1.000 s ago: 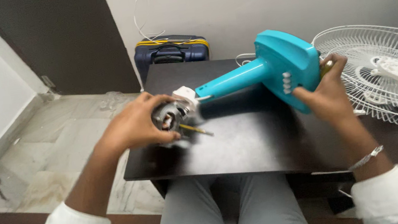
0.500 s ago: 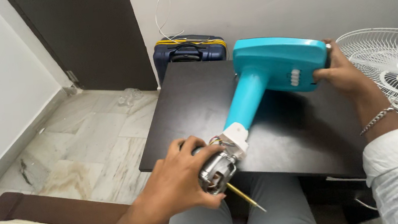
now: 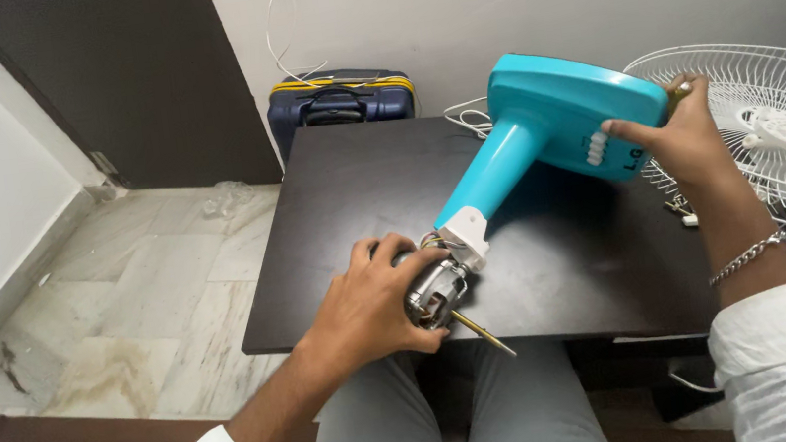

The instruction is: The person disassembles a teal table fan by removing screws from the back cover with a screwdriver, then detaches the motor assembly from the fan housing. The person manipulates the internal wiring and components while the fan cage and other parts remain on the table.

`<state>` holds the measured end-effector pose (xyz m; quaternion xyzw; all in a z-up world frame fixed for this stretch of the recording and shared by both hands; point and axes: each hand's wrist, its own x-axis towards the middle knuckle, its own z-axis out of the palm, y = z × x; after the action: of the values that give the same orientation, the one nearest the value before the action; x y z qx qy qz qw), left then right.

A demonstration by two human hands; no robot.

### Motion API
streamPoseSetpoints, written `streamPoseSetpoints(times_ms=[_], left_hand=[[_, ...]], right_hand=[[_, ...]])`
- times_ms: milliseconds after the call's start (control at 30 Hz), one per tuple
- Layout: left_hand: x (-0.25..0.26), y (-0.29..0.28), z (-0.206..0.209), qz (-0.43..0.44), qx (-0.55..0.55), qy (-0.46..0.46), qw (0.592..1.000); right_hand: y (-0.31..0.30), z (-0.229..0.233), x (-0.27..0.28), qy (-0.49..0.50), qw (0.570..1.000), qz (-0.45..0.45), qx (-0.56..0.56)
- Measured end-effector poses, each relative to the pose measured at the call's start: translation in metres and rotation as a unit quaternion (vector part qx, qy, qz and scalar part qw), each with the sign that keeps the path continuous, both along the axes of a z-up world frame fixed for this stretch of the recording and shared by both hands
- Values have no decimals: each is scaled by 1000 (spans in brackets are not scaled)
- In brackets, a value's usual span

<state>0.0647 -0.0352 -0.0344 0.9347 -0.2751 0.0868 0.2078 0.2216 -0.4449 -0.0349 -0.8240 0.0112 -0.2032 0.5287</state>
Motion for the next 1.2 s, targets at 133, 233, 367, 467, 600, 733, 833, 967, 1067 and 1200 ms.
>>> streamPoseSetpoints(times_ms=[133, 233, 367, 467, 600, 733, 833, 967, 1067, 1200], left_hand=[[11, 8, 1, -5, 1, -2, 1000], [16, 13, 6, -13, 5, 27, 1000], [20, 15, 10, -17, 44, 74, 996], [30, 24, 14, -59, 23, 93, 994], [69, 42, 20, -100, -22, 133, 986], [124, 54, 20, -66, -48, 113, 990], [171, 57, 18, -19, -61, 79, 995], [221, 46, 4, 9, -40, 25, 999], [252, 31, -7, 38, 34, 0, 999], [297, 4, -14, 14, 128, -106, 986]], right_hand=[[6, -1, -6, -178, 983, 35, 35], [14, 8, -15, -250, 967, -56, -19], [46, 27, -45, -275, 949, -97, -119], [91, 29, -72, -244, 956, 23, -164], [148, 16, -95, -159, 950, 102, -249], [174, 0, -102, -75, 934, 167, -305], [179, -12, -105, -46, 932, 221, -285], [179, -21, -100, -36, 928, 209, -307], [178, -26, -94, -29, 927, 212, -309], [175, -27, -88, -26, 922, 227, -313]])
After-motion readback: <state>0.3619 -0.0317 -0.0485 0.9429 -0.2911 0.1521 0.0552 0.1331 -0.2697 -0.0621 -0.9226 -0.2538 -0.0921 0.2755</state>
